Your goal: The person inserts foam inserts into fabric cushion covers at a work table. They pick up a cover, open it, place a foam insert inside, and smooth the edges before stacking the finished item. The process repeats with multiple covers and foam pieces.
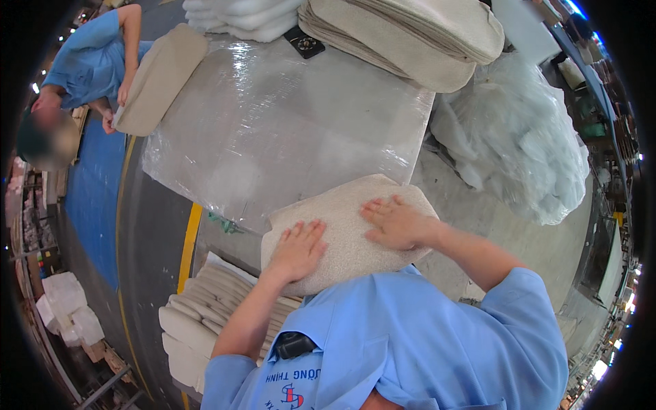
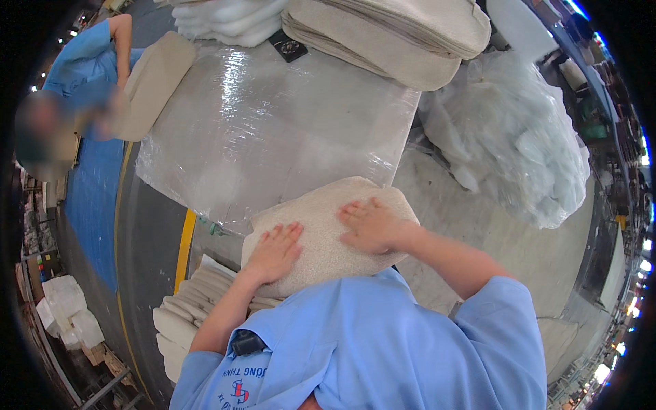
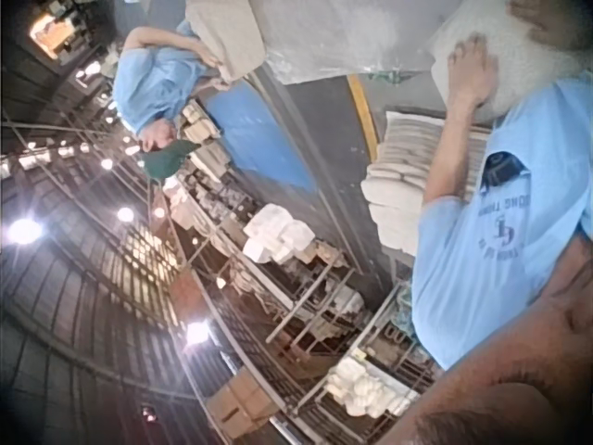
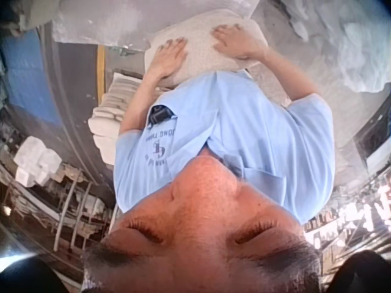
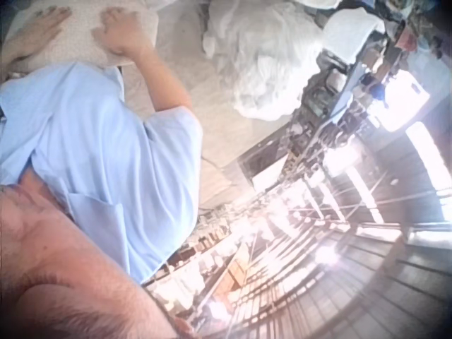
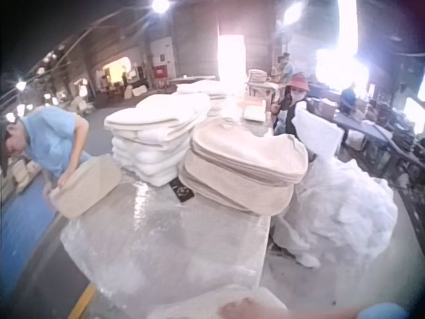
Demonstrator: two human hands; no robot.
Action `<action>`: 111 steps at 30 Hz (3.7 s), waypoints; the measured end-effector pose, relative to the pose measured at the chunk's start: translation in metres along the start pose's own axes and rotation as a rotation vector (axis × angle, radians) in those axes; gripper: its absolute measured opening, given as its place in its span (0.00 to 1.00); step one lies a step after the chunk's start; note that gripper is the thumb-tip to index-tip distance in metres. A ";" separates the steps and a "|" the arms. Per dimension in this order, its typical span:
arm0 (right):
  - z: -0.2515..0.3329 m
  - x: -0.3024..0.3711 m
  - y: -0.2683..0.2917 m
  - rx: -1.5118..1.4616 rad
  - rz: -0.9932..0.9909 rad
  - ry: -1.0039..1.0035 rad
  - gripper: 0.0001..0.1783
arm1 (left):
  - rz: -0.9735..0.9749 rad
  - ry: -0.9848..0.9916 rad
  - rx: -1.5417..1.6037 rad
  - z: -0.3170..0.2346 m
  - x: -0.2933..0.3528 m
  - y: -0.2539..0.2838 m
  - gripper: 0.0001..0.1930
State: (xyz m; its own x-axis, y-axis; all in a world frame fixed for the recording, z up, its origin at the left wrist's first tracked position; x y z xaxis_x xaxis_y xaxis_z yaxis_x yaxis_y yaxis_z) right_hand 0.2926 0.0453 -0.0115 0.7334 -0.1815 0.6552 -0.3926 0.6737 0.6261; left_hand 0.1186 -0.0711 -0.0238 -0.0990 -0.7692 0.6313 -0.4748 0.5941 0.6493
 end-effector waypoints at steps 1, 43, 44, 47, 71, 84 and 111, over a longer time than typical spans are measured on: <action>-0.010 -0.001 0.004 0.006 -0.010 -0.028 0.41 | 0.005 0.051 -0.012 0.011 -0.001 0.003 0.33; -0.037 -0.035 0.080 -0.350 -0.201 -0.150 0.20 | -0.563 -0.181 -0.136 -0.076 -0.026 -0.037 0.43; -0.014 -0.050 0.116 -0.249 -0.450 -0.018 0.22 | -0.546 -0.191 -0.128 -0.074 -0.025 -0.037 0.42; 0.029 -0.084 0.195 0.051 -0.919 0.323 0.31 | -0.504 -0.277 -0.131 -0.085 -0.025 -0.032 0.40; -0.136 -0.128 0.212 -0.828 -0.982 -0.203 0.36 | -1.188 0.381 1.177 0.063 0.106 -0.012 0.18; -0.206 -0.034 0.062 -1.784 -1.298 0.048 0.30 | -1.266 0.093 1.333 0.057 0.095 -0.021 0.35; -0.068 0.017 0.025 -0.657 -0.440 -0.045 0.48 | -1.397 0.528 1.868 0.108 0.177 -0.224 0.51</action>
State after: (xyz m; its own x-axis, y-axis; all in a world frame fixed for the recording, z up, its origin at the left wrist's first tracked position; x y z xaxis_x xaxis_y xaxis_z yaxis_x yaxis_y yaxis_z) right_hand 0.3333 0.1077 -0.0139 0.7162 -0.5489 0.4310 0.3465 0.8158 0.4630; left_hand 0.1131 -0.3656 -0.1030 0.8376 -0.0873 0.5393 -0.0319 -0.9933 -0.1113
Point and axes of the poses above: each hand's wrist, its own x-axis away from the middle knuckle, its own y-axis out of the back of the hand, z = x × y, the point moved 10 cm from there along -x, towards the middle knuckle, and after that the axes turned 1 degree about x, right-handed, at the moved point
